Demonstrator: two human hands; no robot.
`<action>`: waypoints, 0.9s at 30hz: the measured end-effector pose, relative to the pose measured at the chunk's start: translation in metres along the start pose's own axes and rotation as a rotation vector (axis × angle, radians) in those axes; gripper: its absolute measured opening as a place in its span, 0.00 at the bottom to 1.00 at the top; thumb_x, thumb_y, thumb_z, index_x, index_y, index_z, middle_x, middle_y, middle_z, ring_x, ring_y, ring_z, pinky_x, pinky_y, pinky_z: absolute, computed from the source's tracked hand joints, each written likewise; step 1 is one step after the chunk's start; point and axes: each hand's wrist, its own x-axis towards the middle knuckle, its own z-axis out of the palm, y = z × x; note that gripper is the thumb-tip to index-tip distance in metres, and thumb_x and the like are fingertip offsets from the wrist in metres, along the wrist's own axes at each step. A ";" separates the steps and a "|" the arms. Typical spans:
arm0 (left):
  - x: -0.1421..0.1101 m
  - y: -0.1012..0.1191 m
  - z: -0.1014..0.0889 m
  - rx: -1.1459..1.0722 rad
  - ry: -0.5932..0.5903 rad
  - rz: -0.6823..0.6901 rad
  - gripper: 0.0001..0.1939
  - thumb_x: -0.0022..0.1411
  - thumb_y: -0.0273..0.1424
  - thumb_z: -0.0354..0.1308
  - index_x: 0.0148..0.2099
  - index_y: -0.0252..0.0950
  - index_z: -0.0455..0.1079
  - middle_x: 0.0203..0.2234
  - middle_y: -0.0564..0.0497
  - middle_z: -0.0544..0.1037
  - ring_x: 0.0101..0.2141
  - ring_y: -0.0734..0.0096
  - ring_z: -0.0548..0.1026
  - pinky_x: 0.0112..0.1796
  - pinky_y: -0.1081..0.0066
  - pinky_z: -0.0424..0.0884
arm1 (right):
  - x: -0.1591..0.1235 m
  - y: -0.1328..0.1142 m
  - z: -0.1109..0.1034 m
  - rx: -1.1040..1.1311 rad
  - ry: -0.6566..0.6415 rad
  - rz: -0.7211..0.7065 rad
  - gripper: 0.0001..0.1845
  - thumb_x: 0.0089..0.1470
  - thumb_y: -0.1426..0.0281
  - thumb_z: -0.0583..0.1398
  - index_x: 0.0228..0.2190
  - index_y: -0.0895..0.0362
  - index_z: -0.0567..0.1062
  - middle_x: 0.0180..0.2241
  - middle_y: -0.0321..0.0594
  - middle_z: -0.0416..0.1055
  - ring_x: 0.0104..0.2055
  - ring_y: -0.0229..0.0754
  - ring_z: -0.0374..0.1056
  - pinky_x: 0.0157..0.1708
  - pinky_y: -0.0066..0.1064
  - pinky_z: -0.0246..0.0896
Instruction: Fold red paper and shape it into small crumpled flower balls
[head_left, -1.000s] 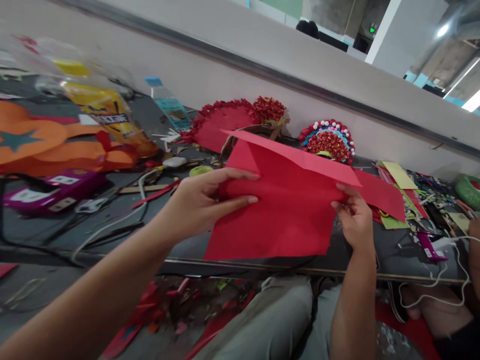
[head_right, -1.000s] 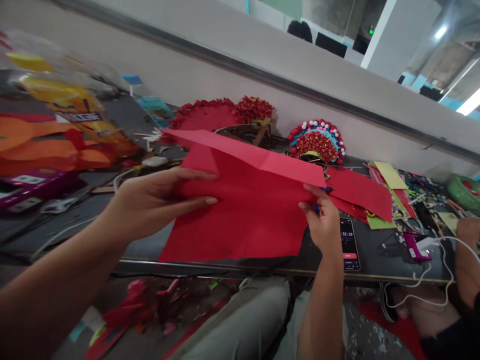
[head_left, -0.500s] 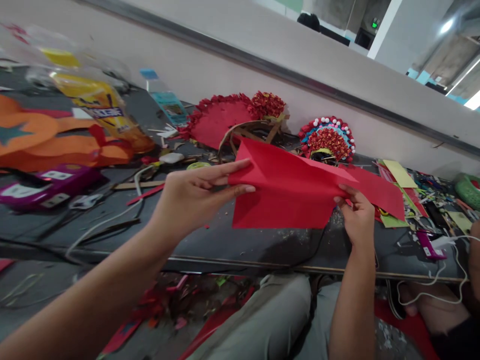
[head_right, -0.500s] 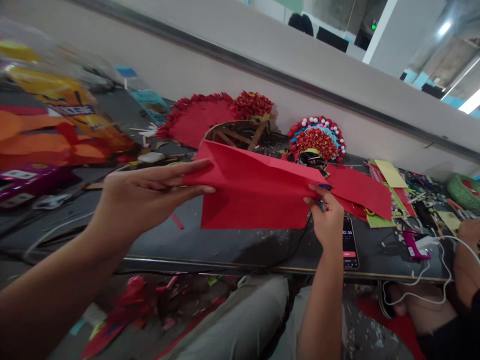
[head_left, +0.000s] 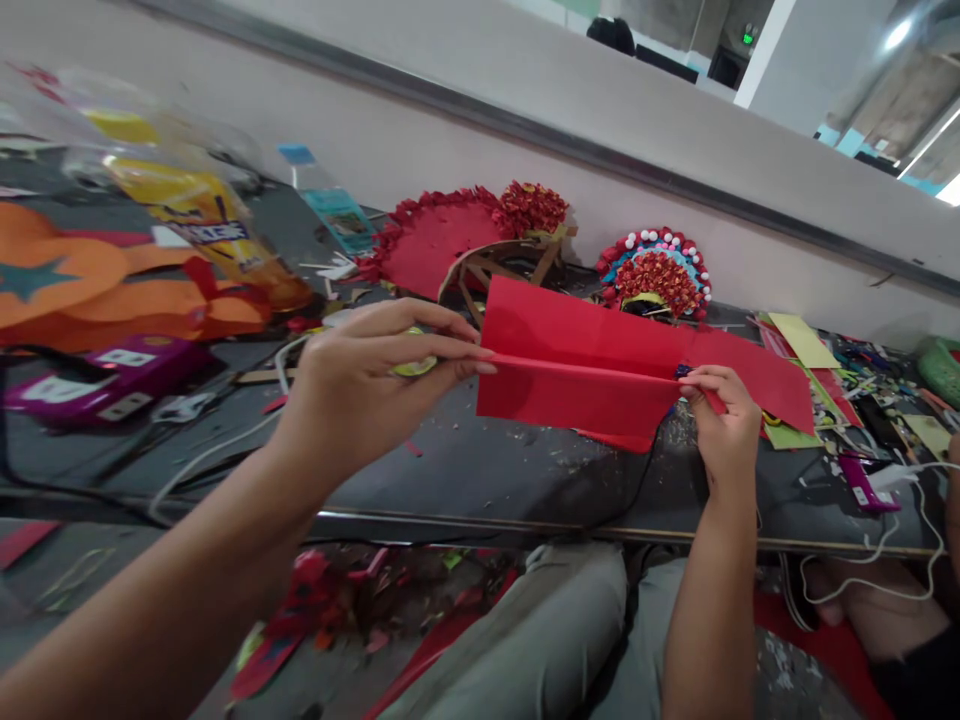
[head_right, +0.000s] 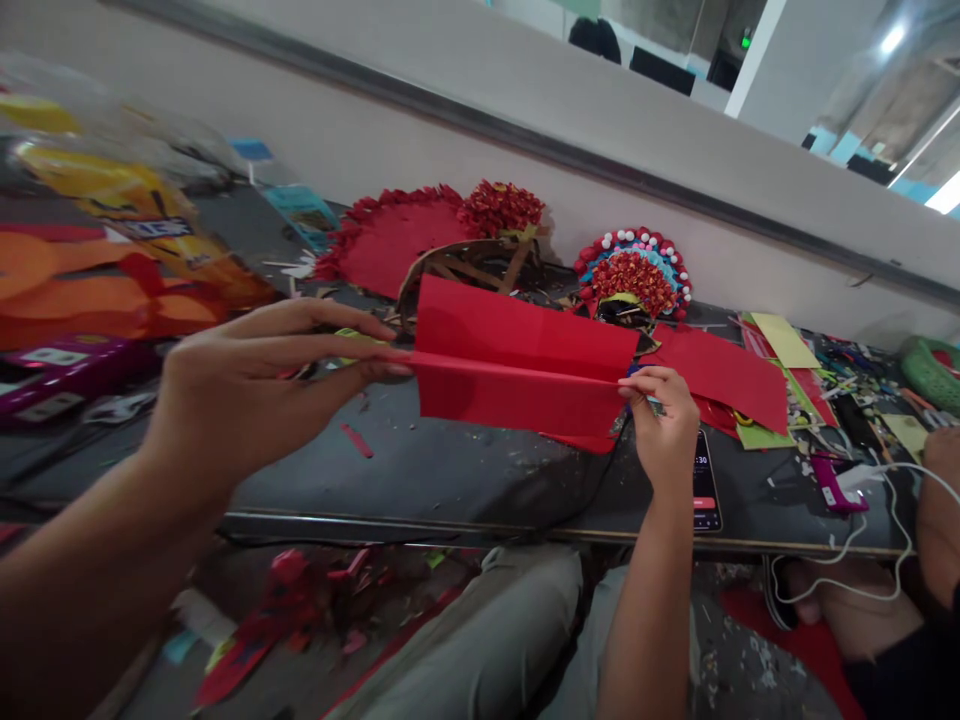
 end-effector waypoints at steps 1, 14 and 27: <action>0.000 0.001 0.000 -0.017 0.008 -0.022 0.20 0.63 0.43 0.52 0.29 0.34 0.74 0.29 0.52 0.76 0.31 0.73 0.74 0.34 0.62 0.72 | 0.001 0.000 -0.001 0.013 0.004 0.003 0.05 0.54 0.65 0.60 0.29 0.49 0.76 0.32 0.38 0.73 0.39 0.44 0.70 0.43 0.38 0.64; 0.011 0.010 0.016 0.284 -0.211 0.375 0.18 0.67 0.42 0.48 0.37 0.38 0.74 0.31 0.51 0.81 0.30 0.64 0.79 0.42 0.59 0.72 | 0.006 0.002 0.019 0.001 0.040 -0.072 0.08 0.54 0.64 0.59 0.28 0.52 0.77 0.30 0.36 0.76 0.36 0.41 0.71 0.40 0.36 0.66; 0.010 0.018 0.030 0.144 -0.327 0.317 0.24 0.69 0.42 0.42 0.31 0.41 0.76 0.24 0.56 0.80 0.25 0.74 0.78 0.24 0.74 0.70 | 0.007 -0.008 0.019 0.033 0.008 -0.067 0.05 0.54 0.68 0.60 0.28 0.52 0.76 0.30 0.35 0.75 0.35 0.39 0.70 0.39 0.34 0.65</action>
